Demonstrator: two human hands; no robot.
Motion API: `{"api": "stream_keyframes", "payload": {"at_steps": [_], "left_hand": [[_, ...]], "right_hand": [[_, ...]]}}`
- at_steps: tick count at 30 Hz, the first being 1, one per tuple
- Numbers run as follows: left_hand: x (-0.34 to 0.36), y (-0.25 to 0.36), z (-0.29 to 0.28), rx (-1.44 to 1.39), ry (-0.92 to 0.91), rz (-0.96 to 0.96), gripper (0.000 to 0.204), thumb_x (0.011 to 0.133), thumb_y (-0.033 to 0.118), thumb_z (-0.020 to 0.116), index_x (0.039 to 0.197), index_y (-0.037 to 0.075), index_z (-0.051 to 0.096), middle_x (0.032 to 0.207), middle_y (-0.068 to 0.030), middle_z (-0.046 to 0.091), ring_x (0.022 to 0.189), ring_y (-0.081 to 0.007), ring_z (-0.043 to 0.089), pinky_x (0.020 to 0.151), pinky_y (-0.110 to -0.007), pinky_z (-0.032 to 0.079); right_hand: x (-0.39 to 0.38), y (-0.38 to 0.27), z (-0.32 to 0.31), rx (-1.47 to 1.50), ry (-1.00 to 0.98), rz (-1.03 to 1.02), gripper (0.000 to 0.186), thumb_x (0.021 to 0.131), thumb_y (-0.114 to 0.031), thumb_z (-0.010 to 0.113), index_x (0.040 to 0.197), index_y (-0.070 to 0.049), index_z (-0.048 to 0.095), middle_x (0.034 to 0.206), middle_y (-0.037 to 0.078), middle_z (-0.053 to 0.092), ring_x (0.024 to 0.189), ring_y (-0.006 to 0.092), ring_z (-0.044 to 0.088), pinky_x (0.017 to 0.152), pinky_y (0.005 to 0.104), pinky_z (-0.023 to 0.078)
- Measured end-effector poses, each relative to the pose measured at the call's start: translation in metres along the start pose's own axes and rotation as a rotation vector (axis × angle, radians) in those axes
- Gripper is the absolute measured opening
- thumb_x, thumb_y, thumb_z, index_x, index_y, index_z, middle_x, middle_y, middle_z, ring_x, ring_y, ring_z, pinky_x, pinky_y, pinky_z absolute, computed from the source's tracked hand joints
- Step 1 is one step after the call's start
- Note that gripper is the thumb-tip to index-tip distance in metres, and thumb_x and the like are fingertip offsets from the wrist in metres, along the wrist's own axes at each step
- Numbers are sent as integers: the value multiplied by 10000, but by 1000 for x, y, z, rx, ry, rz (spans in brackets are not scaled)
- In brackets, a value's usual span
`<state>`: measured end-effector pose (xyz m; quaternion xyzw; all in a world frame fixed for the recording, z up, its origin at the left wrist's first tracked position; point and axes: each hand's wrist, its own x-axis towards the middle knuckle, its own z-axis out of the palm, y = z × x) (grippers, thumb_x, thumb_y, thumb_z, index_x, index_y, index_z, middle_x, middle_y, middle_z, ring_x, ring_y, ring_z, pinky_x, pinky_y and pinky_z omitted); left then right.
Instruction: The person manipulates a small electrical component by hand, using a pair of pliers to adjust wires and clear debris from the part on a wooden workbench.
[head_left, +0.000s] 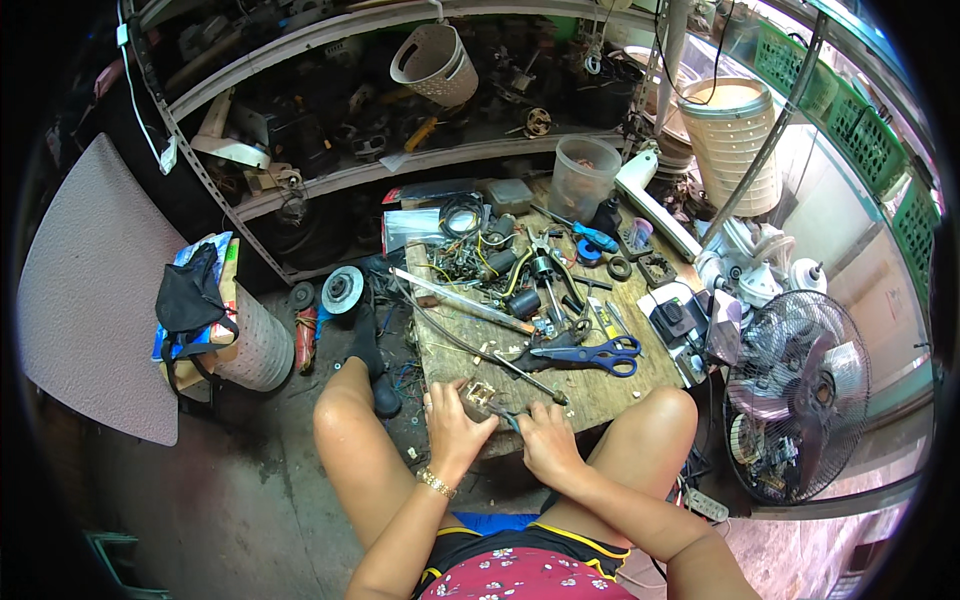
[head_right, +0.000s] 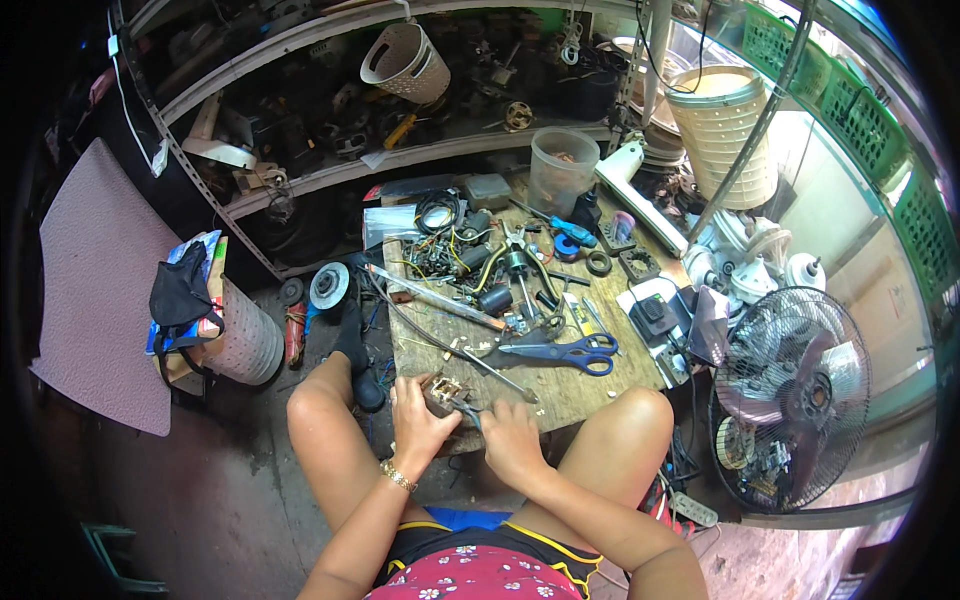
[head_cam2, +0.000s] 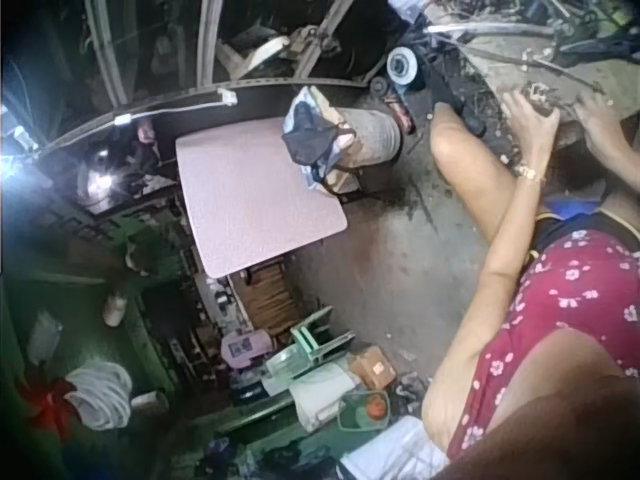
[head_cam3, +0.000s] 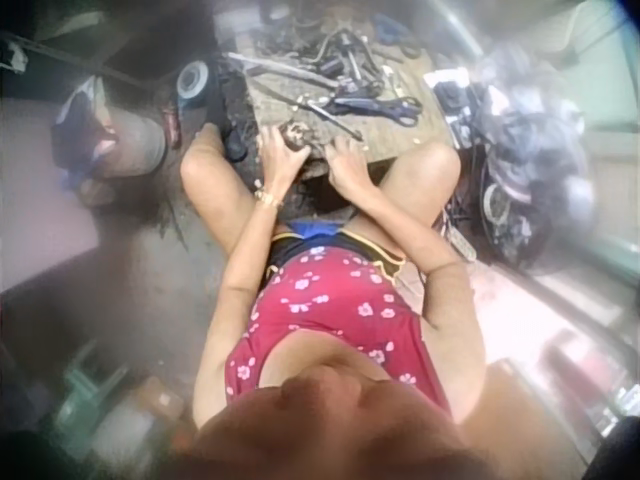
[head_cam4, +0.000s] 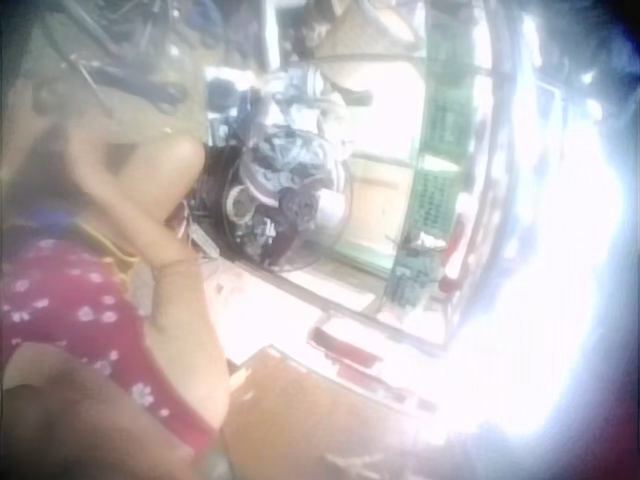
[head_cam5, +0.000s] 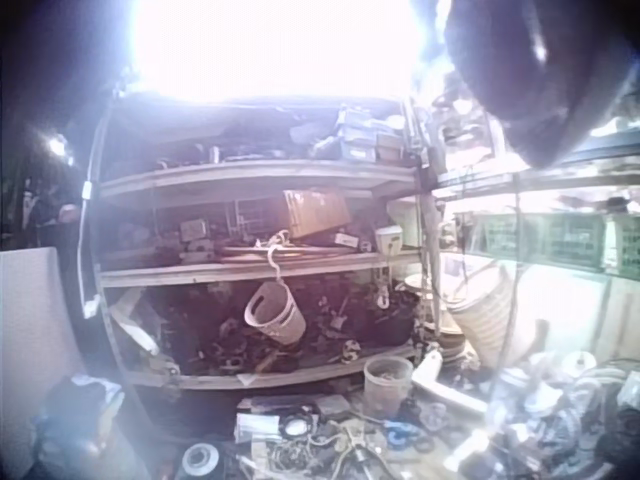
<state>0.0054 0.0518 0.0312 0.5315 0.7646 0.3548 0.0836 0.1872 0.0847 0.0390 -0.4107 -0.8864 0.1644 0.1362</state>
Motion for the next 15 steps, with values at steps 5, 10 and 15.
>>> {"api": "stream_keyframes", "payload": {"at_steps": [5,10,15], "left_hand": [[-1,-4,1,-30,44,26,672,642,221,866,1220,13,595,1132,-176,549,1119,-397,526,999,-478,452],[-1,3,-1,-6,30,22,681,652,225,880,1232,9,595,1156,-176,557,1127,-407,535,995,-487,467],[-3,-5,-3,-114,25,1,669,676,216,880,1243,5,594,1188,-192,592,1144,-413,561,1010,-489,472]], "right_hand": [[-2,-7,-1,-29,38,0,293,835,-43,612,1120,-5,666,1246,189,578,1111,411,533,887,531,464],[7,-14,5,-112,28,-3,263,839,-57,621,1096,-24,661,1223,179,575,1111,417,530,882,529,461],[16,-19,3,52,-21,8,214,835,-77,630,1046,-50,651,1155,168,575,1007,410,593,843,501,487]]}}
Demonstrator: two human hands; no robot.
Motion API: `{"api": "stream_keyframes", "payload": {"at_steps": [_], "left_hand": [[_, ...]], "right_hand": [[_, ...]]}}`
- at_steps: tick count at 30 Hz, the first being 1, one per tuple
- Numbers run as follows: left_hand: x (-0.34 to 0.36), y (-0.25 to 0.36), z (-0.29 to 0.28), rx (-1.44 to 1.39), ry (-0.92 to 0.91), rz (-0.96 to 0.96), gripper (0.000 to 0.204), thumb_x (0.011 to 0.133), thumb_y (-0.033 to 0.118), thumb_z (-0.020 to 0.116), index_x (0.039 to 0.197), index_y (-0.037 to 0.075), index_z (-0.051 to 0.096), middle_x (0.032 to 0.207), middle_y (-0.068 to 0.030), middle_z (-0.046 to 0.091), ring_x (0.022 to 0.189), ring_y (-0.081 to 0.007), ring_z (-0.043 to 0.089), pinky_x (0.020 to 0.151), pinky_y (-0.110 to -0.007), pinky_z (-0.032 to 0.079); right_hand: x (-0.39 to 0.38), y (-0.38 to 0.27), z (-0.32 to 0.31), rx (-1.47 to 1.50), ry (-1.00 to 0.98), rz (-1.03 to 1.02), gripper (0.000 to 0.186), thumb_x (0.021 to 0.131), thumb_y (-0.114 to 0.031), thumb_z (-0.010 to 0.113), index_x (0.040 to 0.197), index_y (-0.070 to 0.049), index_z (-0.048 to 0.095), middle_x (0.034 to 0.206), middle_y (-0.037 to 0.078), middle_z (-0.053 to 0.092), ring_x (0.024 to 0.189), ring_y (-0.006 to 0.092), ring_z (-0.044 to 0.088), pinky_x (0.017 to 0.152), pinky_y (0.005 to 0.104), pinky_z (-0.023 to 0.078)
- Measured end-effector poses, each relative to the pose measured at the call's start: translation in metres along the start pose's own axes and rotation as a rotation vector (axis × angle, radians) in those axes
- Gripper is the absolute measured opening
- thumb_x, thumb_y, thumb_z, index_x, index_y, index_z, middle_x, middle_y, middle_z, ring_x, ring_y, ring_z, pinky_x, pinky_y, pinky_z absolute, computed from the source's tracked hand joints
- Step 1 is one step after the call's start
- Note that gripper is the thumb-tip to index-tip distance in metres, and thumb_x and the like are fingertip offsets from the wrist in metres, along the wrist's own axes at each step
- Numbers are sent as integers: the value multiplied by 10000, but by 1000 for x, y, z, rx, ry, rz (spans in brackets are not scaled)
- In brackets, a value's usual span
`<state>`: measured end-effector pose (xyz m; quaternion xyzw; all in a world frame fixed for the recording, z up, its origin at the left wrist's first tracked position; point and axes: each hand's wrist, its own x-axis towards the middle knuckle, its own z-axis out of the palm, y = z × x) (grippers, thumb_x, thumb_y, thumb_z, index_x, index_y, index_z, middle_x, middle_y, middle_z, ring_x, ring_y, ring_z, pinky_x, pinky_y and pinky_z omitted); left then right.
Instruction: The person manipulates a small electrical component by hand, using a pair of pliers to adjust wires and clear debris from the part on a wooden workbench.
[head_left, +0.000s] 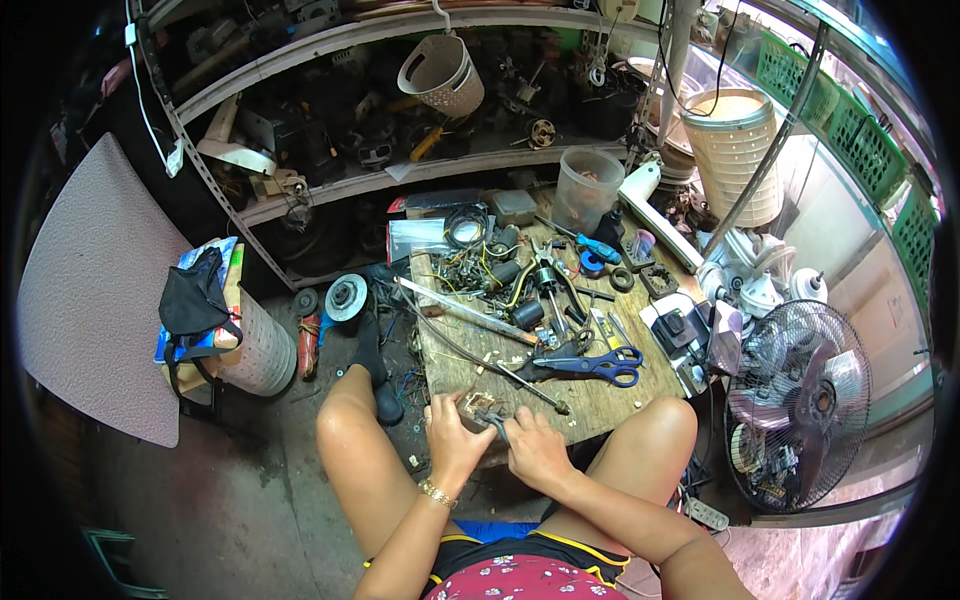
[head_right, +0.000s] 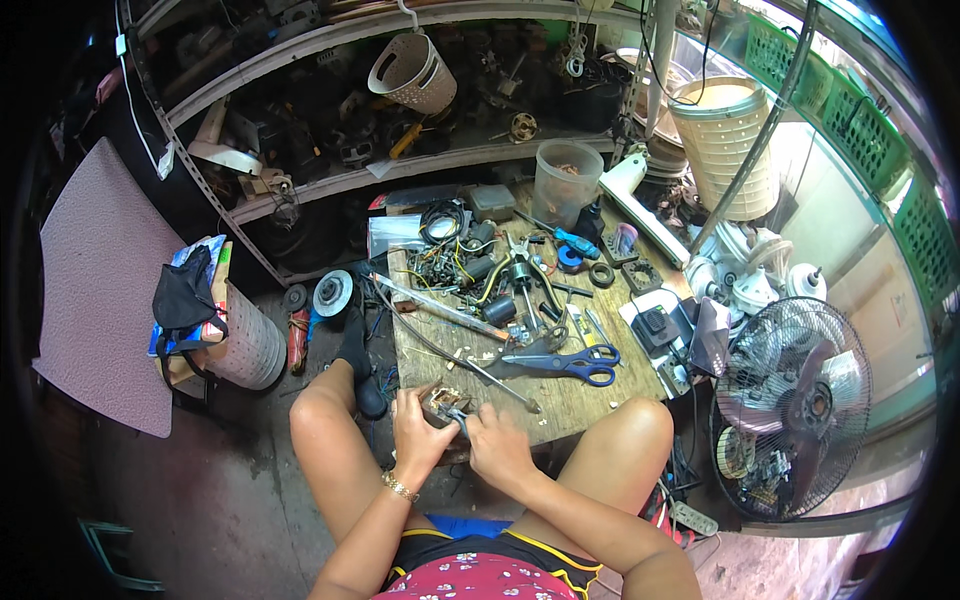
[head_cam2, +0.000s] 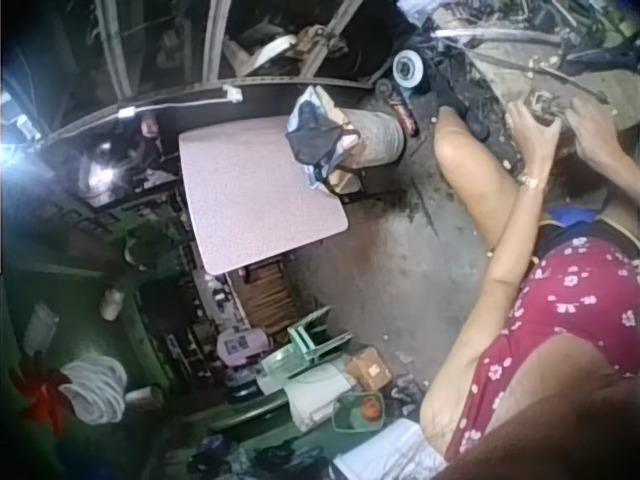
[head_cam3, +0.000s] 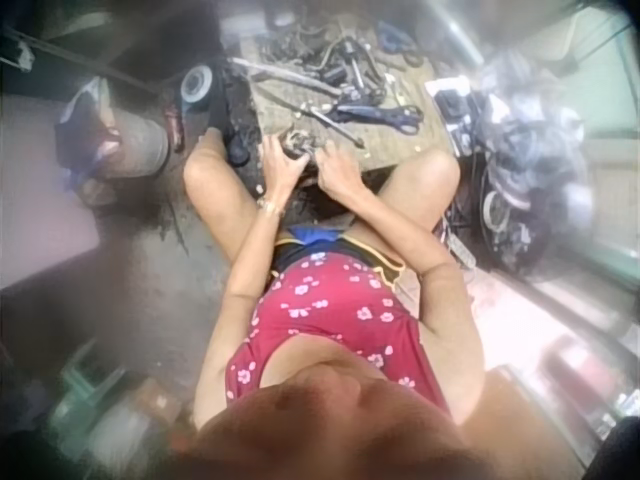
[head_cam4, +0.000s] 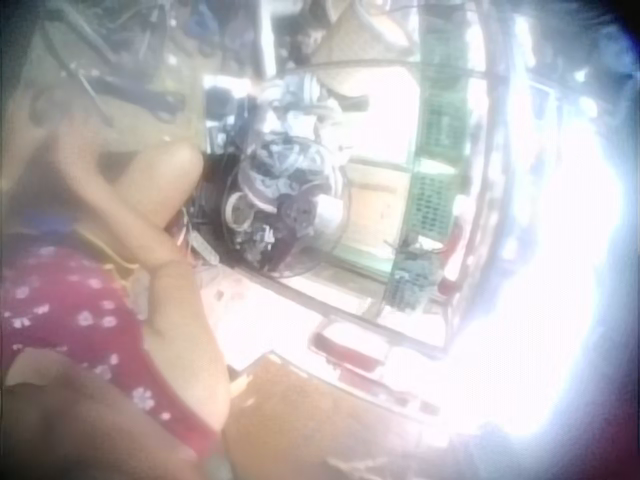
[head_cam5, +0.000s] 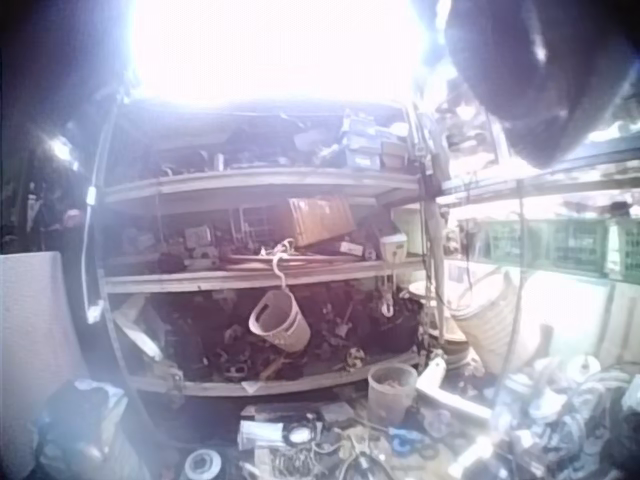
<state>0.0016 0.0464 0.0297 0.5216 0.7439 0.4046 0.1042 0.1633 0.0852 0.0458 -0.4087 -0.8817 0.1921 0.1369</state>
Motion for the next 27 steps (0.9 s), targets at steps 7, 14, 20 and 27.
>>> {"api": "stream_keyframes", "payload": {"at_steps": [7,14,20,27], "left_hand": [[-5,-52,17,-527,-48,-97,647,781,114,817,1328,-10,494,1212,-189,672,1133,-287,662,1013,-396,507],[-7,-51,7,-635,-72,-39,625,843,136,795,1349,-6,457,1219,-153,669,1138,-235,655,1021,-376,511],[-25,-36,12,-1006,-20,-184,630,921,205,772,1374,18,375,1290,-134,572,1210,-204,579,1078,-375,467],[-12,-25,-32,-1176,51,-275,622,928,351,733,1369,47,416,1298,-123,591,1202,-218,606,1040,-411,507]], "right_hand": [[22,6,20,947,-267,142,156,808,-32,567,955,-40,619,866,90,564,833,248,601,738,386,492],[23,-2,-4,1661,-579,539,189,739,21,564,892,-90,567,869,48,547,678,125,460,501,263,310],[31,-2,-60,2114,-485,396,274,759,-56,594,1031,-25,590,1127,160,588,838,266,588,665,394,529],[28,80,-67,1653,-668,554,584,963,-195,616,1487,33,494,1475,214,547,1245,428,631,1038,549,527]]}}
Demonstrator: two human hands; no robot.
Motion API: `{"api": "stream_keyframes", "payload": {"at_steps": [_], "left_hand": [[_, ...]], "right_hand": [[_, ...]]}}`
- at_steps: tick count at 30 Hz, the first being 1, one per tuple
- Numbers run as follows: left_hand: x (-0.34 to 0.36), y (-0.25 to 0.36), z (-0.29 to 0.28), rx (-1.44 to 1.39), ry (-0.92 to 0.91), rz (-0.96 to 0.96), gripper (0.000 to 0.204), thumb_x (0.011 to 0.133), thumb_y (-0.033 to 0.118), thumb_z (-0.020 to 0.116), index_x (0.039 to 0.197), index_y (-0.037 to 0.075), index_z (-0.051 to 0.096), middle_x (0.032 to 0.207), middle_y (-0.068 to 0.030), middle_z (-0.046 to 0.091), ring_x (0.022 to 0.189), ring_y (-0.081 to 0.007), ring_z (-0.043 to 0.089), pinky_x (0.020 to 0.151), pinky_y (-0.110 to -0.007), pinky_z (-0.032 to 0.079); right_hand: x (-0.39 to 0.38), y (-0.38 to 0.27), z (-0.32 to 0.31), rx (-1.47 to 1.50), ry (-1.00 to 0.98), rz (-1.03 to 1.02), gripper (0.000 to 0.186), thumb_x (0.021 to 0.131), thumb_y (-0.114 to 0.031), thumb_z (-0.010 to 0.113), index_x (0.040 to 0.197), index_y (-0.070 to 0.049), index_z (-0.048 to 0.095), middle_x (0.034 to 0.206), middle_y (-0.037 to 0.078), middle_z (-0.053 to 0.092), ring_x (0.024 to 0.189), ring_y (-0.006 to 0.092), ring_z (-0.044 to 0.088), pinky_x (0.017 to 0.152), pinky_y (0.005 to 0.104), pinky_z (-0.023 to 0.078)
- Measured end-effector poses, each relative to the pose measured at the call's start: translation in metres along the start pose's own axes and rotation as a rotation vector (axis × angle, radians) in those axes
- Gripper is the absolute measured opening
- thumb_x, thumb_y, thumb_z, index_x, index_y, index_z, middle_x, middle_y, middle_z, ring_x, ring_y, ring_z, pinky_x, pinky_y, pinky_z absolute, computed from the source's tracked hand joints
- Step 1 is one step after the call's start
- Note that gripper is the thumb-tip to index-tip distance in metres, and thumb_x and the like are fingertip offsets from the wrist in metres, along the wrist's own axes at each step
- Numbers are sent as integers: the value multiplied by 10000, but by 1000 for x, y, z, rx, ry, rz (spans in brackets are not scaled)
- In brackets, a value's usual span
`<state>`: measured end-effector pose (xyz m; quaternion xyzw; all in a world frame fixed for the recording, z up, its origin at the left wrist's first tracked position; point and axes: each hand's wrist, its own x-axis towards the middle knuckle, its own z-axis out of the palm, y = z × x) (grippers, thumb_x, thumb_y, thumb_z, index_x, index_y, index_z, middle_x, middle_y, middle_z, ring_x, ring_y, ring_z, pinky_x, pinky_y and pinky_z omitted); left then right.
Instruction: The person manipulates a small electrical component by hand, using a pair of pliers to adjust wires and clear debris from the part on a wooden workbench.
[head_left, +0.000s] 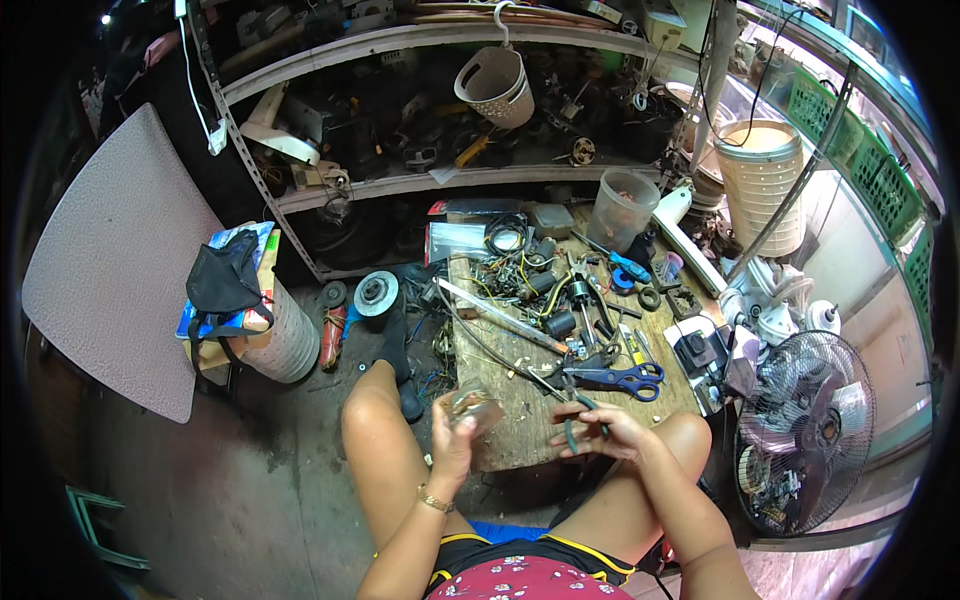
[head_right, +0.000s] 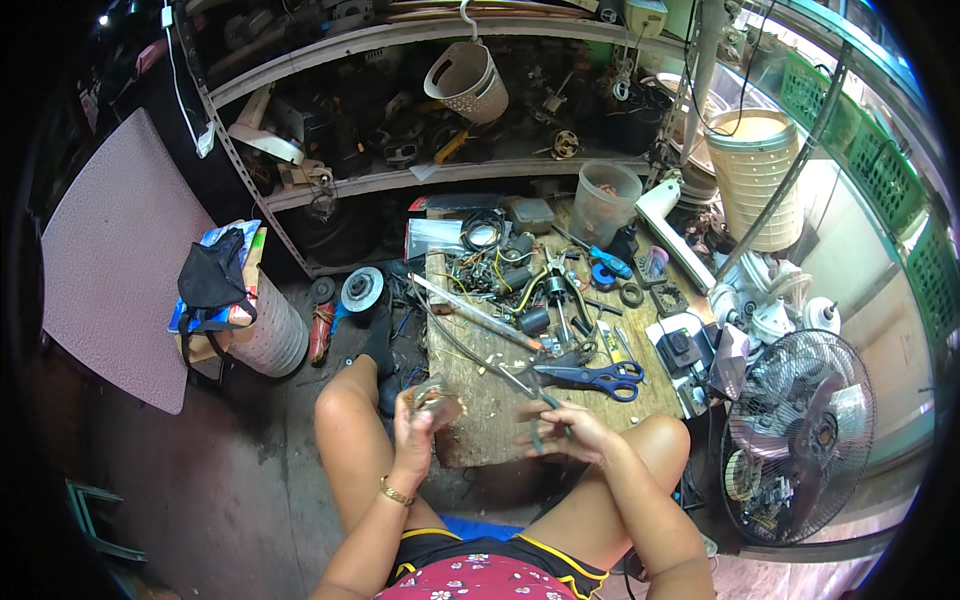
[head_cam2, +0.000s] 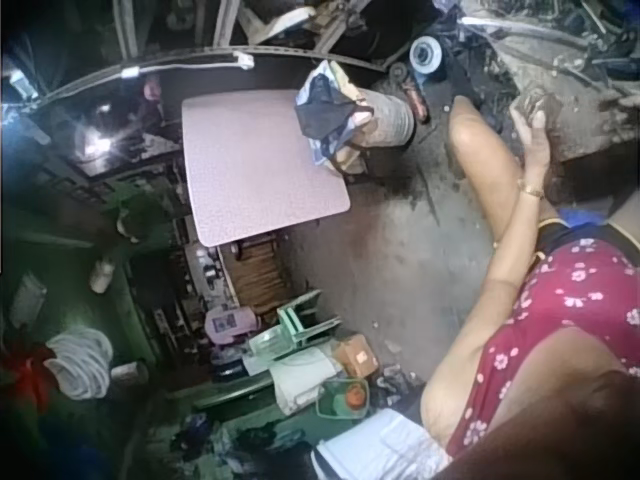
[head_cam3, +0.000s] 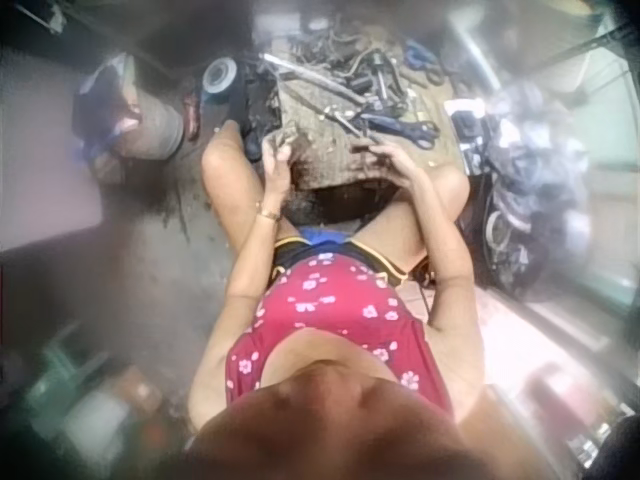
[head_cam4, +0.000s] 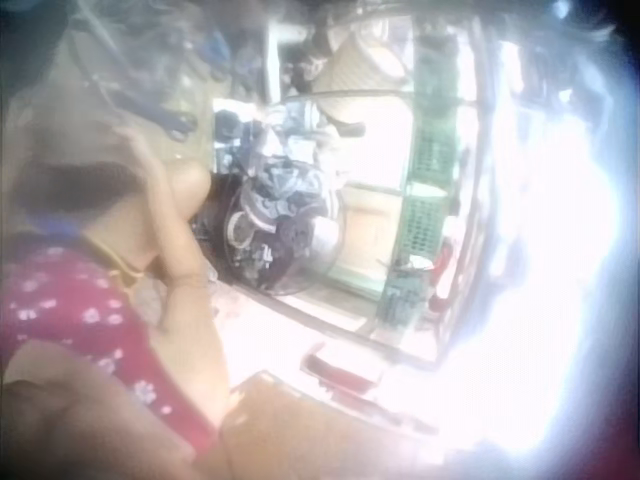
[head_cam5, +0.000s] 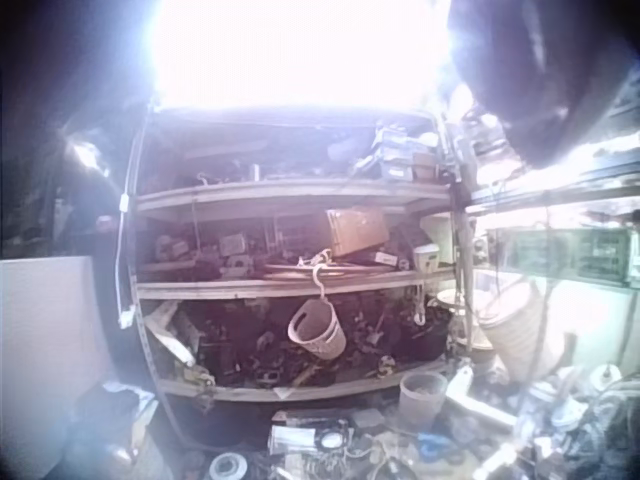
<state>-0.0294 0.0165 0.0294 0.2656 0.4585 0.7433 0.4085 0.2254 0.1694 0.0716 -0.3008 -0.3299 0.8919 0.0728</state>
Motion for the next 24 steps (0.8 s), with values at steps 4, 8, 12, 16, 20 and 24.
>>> {"api": "stream_keyframes", "payload": {"at_steps": [4,8,12,16,20,24], "left_hand": [[0,40,4,-70,68,-150,605,947,429,676,1376,64,457,1292,-138,617,1115,-255,676,938,-395,573],[-14,63,6,-104,-50,-323,563,953,402,654,1380,81,479,1252,-137,639,1047,-242,694,833,-368,590],[-22,71,7,40,-119,-397,593,939,381,645,1415,77,465,1218,-113,650,1022,-210,698,787,-327,579],[-31,77,29,1,-208,-396,623,959,403,659,1455,97,438,1210,-86,650,1008,-167,678,761,-289,532],[-42,71,15,11,-227,-327,531,954,410,644,1365,107,498,1083,-78,677,881,-142,663,656,-279,514],[-43,72,13,-71,-271,-306,486,942,478,613,1259,121,524,1050,-89,684,848,-167,688,590,-267,522]], "right_hand": [[18,36,7,-1801,564,-377,414,931,-313,704,1149,36,665,1190,259,599,1061,438,611,947,529,500],[8,-15,46,-1802,502,-394,455,910,-359,733,1229,-43,661,1279,205,604,1133,395,596,954,494,506],[-3,-92,140,-1909,471,-1272,609,913,-336,734,1438,-72,577,1401,141,620,1229,374,583,1041,533,447],[40,-87,142,-1724,101,-875,534,957,-288,715,1427,-67,592,1162,137,715,1066,292,650,962,442,471],[34,-101,141,-636,-17,-320,293,1046,-161,600,1308,-39,646,707,25,602,588,149,620,608,284,555],[42,-73,88,50,154,-381,268,1053,-91,561,1304,-55,474,761,64,609,675,180,635,697,403,627]]}}
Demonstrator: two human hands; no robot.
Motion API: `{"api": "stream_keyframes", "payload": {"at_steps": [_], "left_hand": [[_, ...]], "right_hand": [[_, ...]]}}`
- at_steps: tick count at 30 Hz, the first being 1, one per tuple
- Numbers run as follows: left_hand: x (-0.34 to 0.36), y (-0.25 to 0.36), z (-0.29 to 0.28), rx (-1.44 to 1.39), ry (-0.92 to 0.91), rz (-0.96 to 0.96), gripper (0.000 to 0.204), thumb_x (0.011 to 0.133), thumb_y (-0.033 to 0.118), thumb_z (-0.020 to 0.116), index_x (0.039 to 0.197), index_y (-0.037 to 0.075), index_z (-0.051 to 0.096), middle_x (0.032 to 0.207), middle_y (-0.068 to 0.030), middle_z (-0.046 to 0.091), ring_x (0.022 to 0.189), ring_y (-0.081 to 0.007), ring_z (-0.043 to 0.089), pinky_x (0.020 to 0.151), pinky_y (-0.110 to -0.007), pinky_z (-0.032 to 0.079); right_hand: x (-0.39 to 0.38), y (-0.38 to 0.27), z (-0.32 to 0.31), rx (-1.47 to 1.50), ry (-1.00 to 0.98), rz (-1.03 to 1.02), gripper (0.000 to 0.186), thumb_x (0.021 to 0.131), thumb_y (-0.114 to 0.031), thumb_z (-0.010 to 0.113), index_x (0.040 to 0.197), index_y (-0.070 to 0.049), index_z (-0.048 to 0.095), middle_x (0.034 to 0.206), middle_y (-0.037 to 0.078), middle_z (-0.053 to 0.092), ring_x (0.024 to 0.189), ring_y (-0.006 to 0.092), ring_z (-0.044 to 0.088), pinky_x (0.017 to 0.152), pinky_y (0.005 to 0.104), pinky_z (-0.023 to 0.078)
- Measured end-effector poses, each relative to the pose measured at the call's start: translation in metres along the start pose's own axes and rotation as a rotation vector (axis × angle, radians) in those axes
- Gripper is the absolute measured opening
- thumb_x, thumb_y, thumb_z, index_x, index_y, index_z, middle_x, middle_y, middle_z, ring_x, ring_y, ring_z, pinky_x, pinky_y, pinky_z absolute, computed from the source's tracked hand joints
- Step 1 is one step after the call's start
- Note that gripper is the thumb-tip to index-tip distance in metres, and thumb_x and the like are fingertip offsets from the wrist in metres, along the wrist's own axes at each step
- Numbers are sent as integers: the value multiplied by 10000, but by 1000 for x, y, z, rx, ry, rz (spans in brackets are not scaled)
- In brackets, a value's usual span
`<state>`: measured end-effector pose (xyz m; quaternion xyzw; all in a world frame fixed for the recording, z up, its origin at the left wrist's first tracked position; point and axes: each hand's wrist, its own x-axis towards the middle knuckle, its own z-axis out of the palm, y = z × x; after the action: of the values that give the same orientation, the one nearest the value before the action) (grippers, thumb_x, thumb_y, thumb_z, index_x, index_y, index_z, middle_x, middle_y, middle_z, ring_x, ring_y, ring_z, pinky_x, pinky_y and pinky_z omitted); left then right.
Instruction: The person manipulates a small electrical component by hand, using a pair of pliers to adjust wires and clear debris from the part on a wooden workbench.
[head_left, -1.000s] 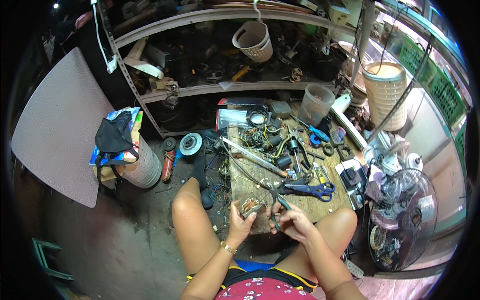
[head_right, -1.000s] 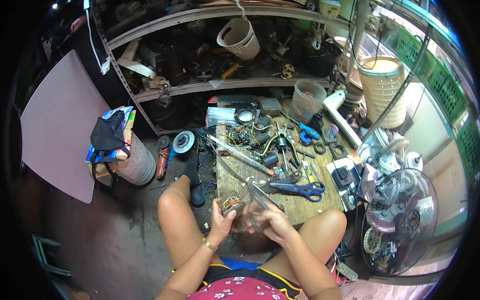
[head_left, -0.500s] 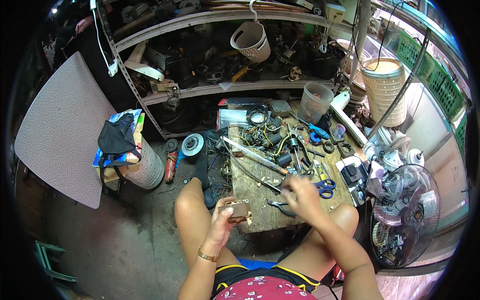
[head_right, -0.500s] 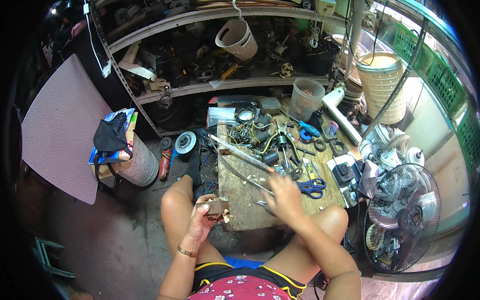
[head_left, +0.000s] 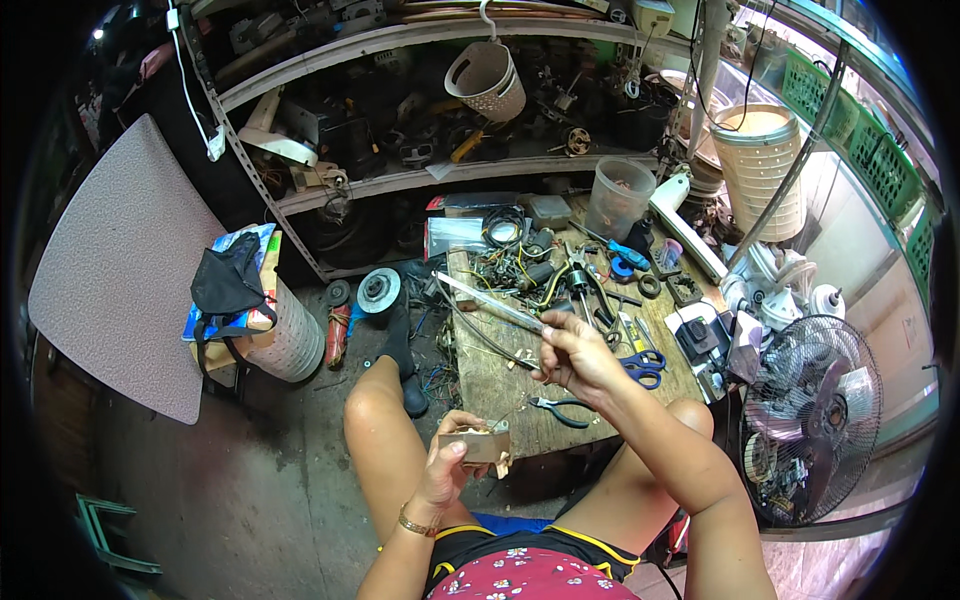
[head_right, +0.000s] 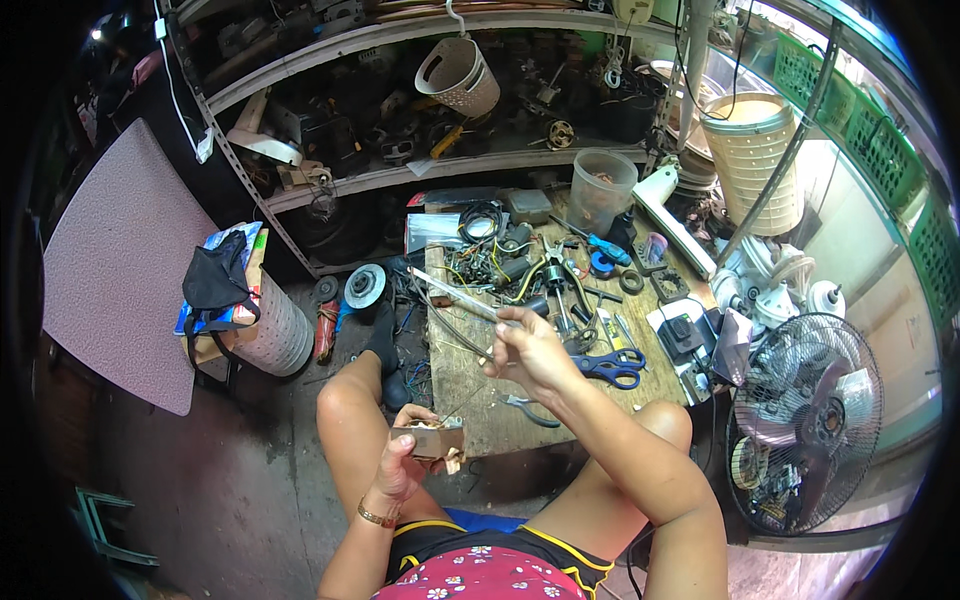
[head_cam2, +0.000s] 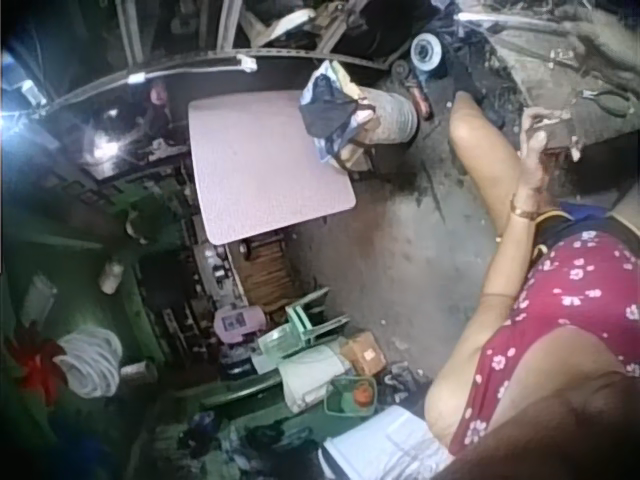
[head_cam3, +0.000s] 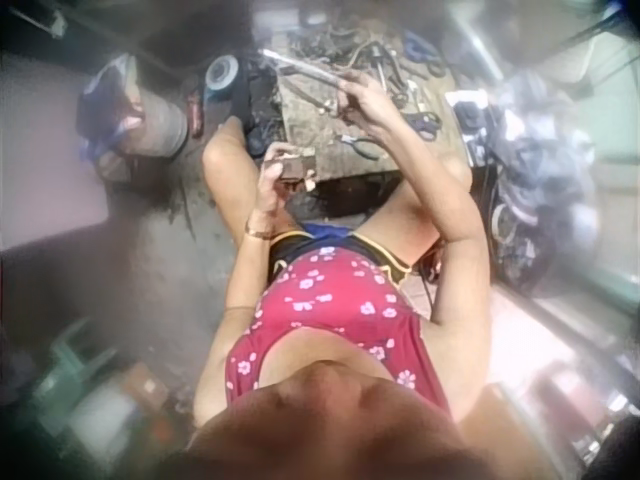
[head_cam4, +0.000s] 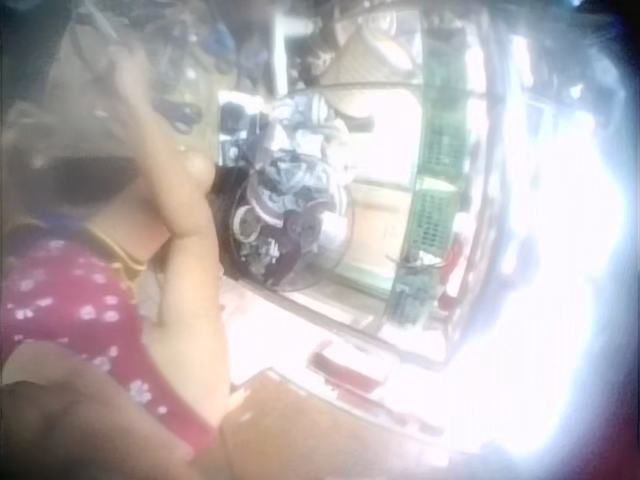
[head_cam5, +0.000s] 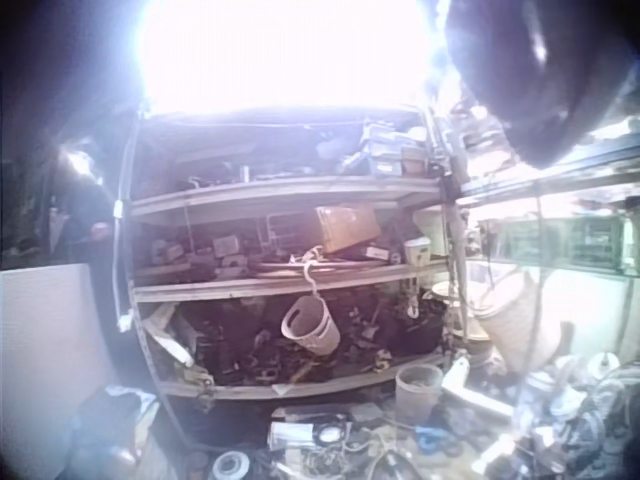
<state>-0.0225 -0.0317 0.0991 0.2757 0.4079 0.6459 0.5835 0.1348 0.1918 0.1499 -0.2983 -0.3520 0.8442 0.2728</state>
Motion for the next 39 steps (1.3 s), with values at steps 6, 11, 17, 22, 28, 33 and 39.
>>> {"api": "stream_keyframes", "payload": {"at_steps": [6,11,17,22,28,33,39], "left_hand": [[-1,8,3,-208,74,-273,467,994,508,528,1239,111,563,1038,-98,699,823,-171,695,512,-286,517],[1,12,22,-305,143,-332,430,1041,507,507,1221,131,612,956,-47,726,633,-103,637,397,-232,407],[-2,9,15,-281,74,-269,401,1023,484,568,1220,138,610,917,-23,700,620,-73,619,389,-203,369],[-2,3,27,-276,68,-235,367,1016,439,569,1167,106,603,910,-26,671,665,-71,636,417,-194,420],[-8,9,35,-236,92,-243,335,1024,362,555,1168,65,608,983,-65,681,826,-129,693,683,-288,600],[-10,8,26,-218,74,-225,329,1030,340,554,1179,52,612,1012,-76,683,872,-149,701,770,-324,611],[-8,7,27,-176,56,-231,347,1027,363,575,1178,52,615,1006,-71,683,870,-143,699,762,-317,609]], "right_hand": [[-26,-26,26,-1686,-30,-1110,323,966,-136,691,1280,-93,632,1347,137,641,1334,393,538,1204,605,289],[-31,-13,-2,-1495,-719,-451,164,1032,-212,637,1095,-80,710,977,98,730,1064,294,699,1028,510,481],[-53,4,0,-1247,-585,-565,131,962,-169,688,1051,-75,706,925,125,745,872,339,716,765,452,535],[-60,5,4,-1341,-543,-629,95,915,-107,702,1009,-96,701,926,86,738,873,308,706,755,416,479],[-60,16,-4,-1217,-560,-582,79,877,-36,732,953,-58,723,875,89,743,815,276,701,772,380,475],[-66,18,2,-1210,-563,-563,86,871,-18,727,953,-45,725,883,96,747,804,270,693,768,379,493],[-70,22,-1,-1164,-524,-556,77,875,-13,722,949,-36,719,879,95,747,803,260,694,761,377,507]]}}
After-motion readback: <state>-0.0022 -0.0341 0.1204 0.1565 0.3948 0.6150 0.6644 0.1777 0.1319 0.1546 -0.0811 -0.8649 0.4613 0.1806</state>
